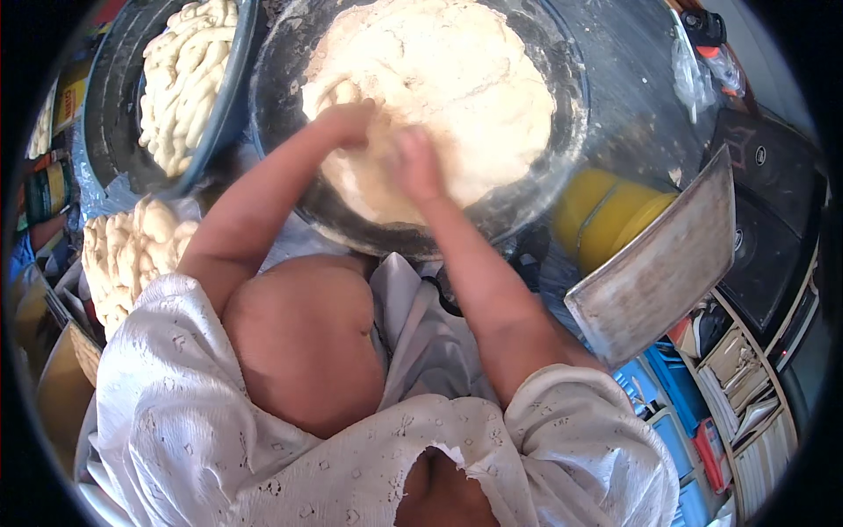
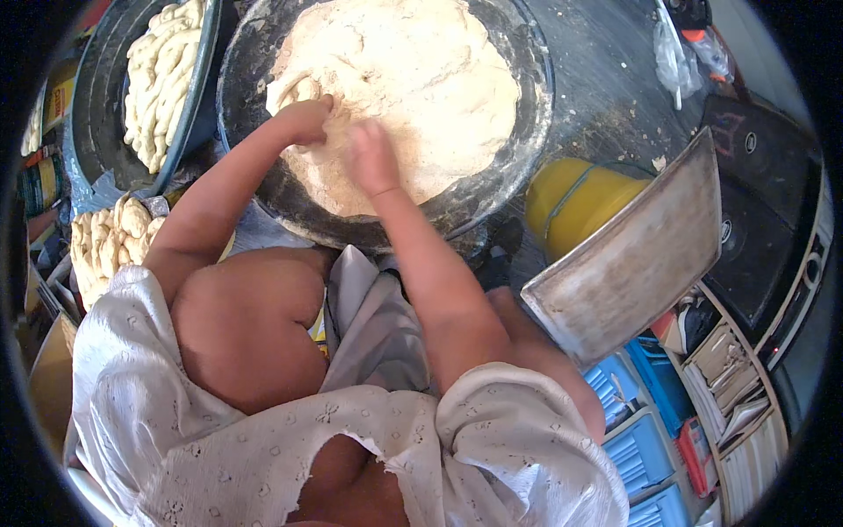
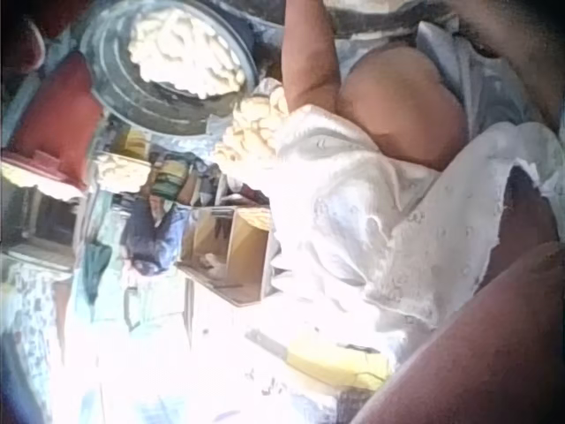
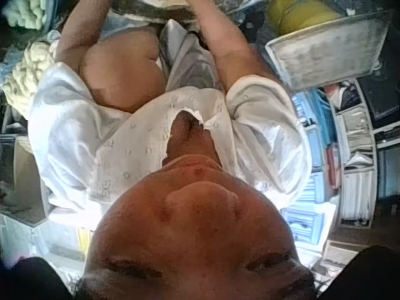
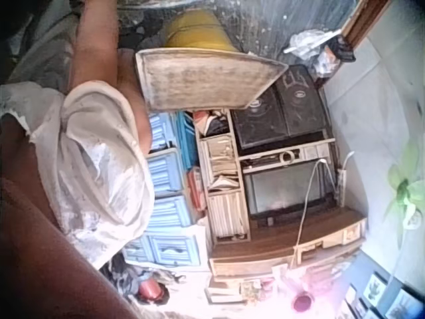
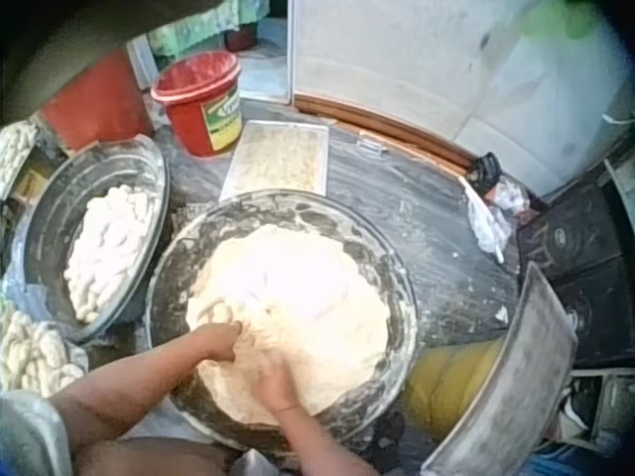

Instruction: The person kneads and stretches dough in a large bowl by hand, shapes portions of the dough into long strips, and arranges them onto a metal baking tray.

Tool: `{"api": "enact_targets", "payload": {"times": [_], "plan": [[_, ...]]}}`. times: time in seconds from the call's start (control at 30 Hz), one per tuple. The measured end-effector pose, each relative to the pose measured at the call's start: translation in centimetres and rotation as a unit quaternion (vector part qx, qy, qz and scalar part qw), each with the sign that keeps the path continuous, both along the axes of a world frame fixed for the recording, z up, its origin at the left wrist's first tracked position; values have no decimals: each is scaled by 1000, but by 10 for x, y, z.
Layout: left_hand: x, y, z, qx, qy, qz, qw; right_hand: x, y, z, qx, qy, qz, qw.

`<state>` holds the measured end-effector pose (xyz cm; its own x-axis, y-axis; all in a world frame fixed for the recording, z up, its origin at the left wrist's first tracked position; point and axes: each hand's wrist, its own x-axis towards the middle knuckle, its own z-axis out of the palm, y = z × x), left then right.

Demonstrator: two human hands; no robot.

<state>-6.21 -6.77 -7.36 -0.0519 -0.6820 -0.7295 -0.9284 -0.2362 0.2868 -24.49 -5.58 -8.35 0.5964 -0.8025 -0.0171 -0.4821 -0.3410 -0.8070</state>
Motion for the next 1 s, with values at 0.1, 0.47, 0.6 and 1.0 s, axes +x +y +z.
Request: {"api": "enact_targets", "payload": {"times": [0.1, 0.47, 0.6, 1.0], "plan": [[18, -8, 9, -21, 24, -31, 999, -37, -51, -11, 15, 215, -108, 971], [21, -36, 30, -162, -81, -26, 983, -74, -184, 29, 19, 483, 6, 875], [-13, -34, 21, -251, 95, -19, 963, -85, -182, 25, -42, 501, 69, 862], [-47, -20, 15, -166, 176, -67, 968, -105, -156, 15, -172, 435, -14, 884]]}}
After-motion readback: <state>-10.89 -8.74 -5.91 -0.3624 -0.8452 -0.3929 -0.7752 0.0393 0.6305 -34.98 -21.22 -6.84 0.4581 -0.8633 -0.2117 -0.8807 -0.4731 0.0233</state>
